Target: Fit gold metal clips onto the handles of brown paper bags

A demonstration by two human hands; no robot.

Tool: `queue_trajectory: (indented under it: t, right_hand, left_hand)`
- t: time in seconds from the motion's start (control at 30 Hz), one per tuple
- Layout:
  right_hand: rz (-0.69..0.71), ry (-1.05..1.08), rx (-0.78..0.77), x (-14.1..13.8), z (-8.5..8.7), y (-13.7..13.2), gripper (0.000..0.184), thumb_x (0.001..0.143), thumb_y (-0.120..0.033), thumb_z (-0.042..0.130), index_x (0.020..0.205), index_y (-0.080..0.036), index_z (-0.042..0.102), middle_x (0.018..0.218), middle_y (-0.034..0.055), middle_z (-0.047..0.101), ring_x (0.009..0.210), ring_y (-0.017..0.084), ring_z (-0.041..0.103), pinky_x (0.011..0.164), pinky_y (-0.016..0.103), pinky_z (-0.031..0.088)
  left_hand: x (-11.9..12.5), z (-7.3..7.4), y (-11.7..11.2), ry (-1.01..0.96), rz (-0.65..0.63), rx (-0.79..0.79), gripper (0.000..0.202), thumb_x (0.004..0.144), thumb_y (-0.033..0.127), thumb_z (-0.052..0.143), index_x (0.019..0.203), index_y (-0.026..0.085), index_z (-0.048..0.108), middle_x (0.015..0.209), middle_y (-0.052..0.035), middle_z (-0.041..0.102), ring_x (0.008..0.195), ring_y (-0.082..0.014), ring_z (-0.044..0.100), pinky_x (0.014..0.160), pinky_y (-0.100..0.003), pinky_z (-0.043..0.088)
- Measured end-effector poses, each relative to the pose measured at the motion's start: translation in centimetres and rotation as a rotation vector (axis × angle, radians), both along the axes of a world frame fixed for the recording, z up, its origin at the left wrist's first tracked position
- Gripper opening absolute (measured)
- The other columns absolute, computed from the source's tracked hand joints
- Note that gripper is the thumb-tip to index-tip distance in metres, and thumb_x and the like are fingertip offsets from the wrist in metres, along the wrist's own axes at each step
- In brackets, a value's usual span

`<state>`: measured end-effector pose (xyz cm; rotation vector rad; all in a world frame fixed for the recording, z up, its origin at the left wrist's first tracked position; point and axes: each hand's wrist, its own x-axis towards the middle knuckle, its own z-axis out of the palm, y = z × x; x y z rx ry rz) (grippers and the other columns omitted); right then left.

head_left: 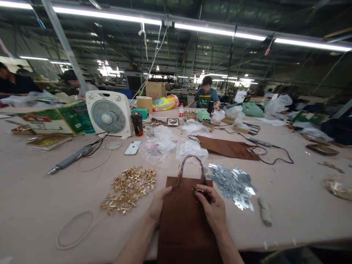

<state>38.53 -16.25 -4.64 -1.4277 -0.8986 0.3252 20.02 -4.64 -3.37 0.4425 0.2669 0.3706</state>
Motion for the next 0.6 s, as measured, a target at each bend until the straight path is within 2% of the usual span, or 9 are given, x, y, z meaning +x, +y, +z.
queue_trajectory:
  t: [0.3, 0.43, 0.6]
  right_hand:
    - [0.014, -0.023, 0.000, 0.0, -0.3, 0.1, 0.027, 0.088, -0.043, 0.078, 0.107, -0.025, 0.078, 0.114, 0.0078, 0.078, 0.107, 0.028, 0.071, 0.098, 0.044, 0.056]
    - [0.016, -0.072, 0.027, -0.4, 0.3, 0.0, 0.023, 0.089, -0.041, 0.076, 0.106, -0.026, 0.079, 0.114, 0.0079, 0.078, 0.108, 0.029, 0.071, 0.098, 0.044, 0.057]
    - [0.031, -0.172, 0.037, -0.6, 0.9, -0.3, 0.023, 0.093, -0.040, 0.072, 0.111, -0.028, 0.078, 0.115, 0.0082, 0.077, 0.109, 0.030, 0.071, 0.098, 0.045, 0.057]
  left_hand:
    - [-0.2, -0.3, -0.2, 0.009, -0.005, 0.068, 0.053, 0.090, 0.040, 0.060, 0.125, 0.000, 0.070, 0.120, -0.0214, 0.076, 0.120, -0.0374, 0.070, 0.112, -0.048, 0.048]
    - [-0.3, -0.5, -0.3, 0.020, -0.006, 0.078, 0.052, 0.088, 0.038, 0.061, 0.122, 0.001, 0.071, 0.118, -0.0209, 0.077, 0.115, -0.0367, 0.072, 0.111, -0.048, 0.048]
    - [-0.4, -0.3, -0.4, 0.010, -0.008, 0.078, 0.054, 0.089, 0.038, 0.060, 0.126, 0.000, 0.069, 0.122, -0.0218, 0.076, 0.119, -0.0381, 0.070, 0.111, -0.049, 0.048]
